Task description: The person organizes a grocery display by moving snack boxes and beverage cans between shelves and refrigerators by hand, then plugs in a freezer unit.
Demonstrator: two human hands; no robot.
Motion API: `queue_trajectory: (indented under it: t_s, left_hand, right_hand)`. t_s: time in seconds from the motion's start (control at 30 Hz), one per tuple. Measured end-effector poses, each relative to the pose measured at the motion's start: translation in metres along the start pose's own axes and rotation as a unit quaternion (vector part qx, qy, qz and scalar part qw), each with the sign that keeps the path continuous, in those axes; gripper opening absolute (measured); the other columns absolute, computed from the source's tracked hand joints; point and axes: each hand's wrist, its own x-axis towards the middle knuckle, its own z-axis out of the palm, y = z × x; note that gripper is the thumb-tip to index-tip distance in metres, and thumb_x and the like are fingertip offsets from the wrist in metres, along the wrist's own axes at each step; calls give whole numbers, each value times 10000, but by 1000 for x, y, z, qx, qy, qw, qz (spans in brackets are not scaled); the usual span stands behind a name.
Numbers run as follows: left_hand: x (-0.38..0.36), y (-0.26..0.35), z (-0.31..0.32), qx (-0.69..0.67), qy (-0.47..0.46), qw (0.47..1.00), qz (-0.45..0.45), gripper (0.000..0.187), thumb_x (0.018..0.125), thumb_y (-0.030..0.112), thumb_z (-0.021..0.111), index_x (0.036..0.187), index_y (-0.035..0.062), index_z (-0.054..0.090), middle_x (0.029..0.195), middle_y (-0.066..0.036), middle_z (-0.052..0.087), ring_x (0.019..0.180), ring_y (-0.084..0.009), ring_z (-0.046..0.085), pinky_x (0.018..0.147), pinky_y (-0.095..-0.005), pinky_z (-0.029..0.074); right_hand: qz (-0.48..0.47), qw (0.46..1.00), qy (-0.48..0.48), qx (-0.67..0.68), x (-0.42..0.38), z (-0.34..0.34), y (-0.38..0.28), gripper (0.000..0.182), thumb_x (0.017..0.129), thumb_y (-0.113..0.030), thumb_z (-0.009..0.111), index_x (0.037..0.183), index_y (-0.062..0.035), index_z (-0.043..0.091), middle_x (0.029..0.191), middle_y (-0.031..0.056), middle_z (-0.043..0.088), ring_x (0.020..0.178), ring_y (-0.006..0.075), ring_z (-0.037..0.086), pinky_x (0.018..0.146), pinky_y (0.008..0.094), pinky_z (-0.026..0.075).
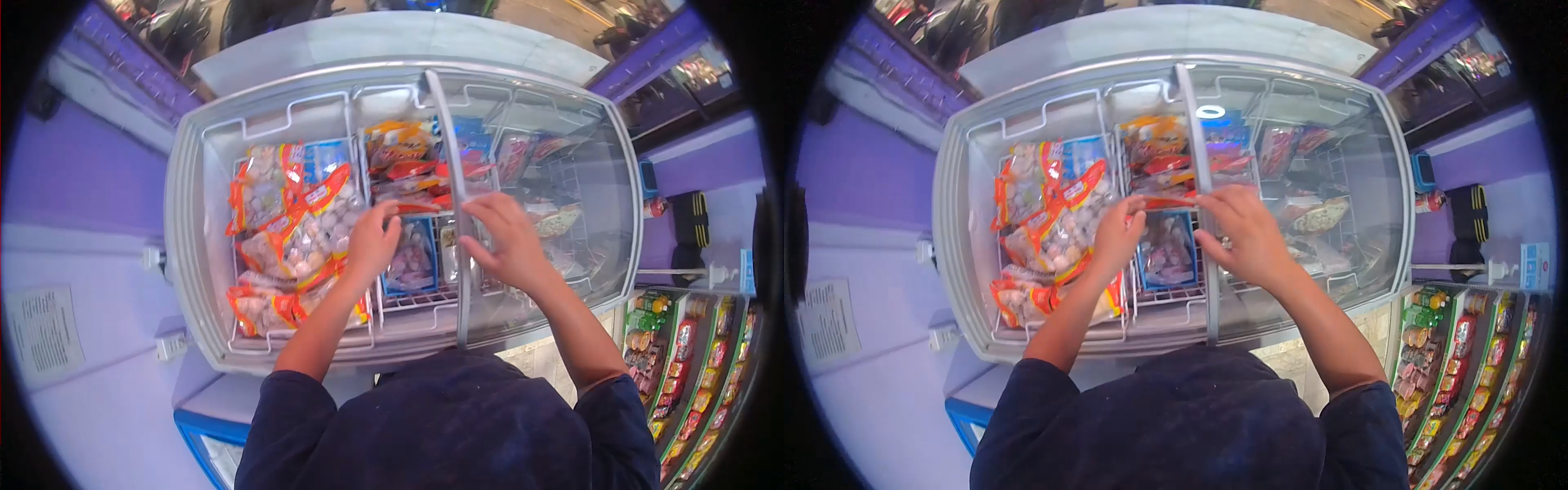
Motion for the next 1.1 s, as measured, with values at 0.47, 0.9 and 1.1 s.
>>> queue_trajectory:
  t_s: [0.47, 0.9, 1.1]
  left_hand:
    - [173, -135, 140, 433, -247, 866, 43, 262, 837, 165, 497, 1026, 36, 624, 1022, -150, 619, 873, -285, 638, 703, -385, 534]
    - [206, -58, 4, 349, -301, 868, 186, 237, 813, 166, 493, 1018, 102, 592, 936, -161, 631, 900, -350, 607, 761, -421, 484]
    - [185, -97, 42, 287, -217, 927, 106, 253, 853, 177, 433, 1029, 101, 599, 976, -161, 620, 911, -350, 597, 785, -434, 469]
  right_hand:
    - [-138, 975, -146, -90, 14, 51, 59, 304, 691, -244, 572, 927, -55, 591, 1204, 95, 501, 1343, 278, 241, 1089, 515, 144]
    - [-124, 983, -124, -45, 20, 55, 54, 380, 592, -196, 608, 944, -54, 627, 1118, 79, 562, 1274, 270, 378, 1077, 518, 205]
    - [-116, 985, -88, -89, 22, 53, 50, 341, 587, -145, 569, 908, -52, 635, 1066, 67, 583, 1245, 264, 410, 1076, 488, 222]
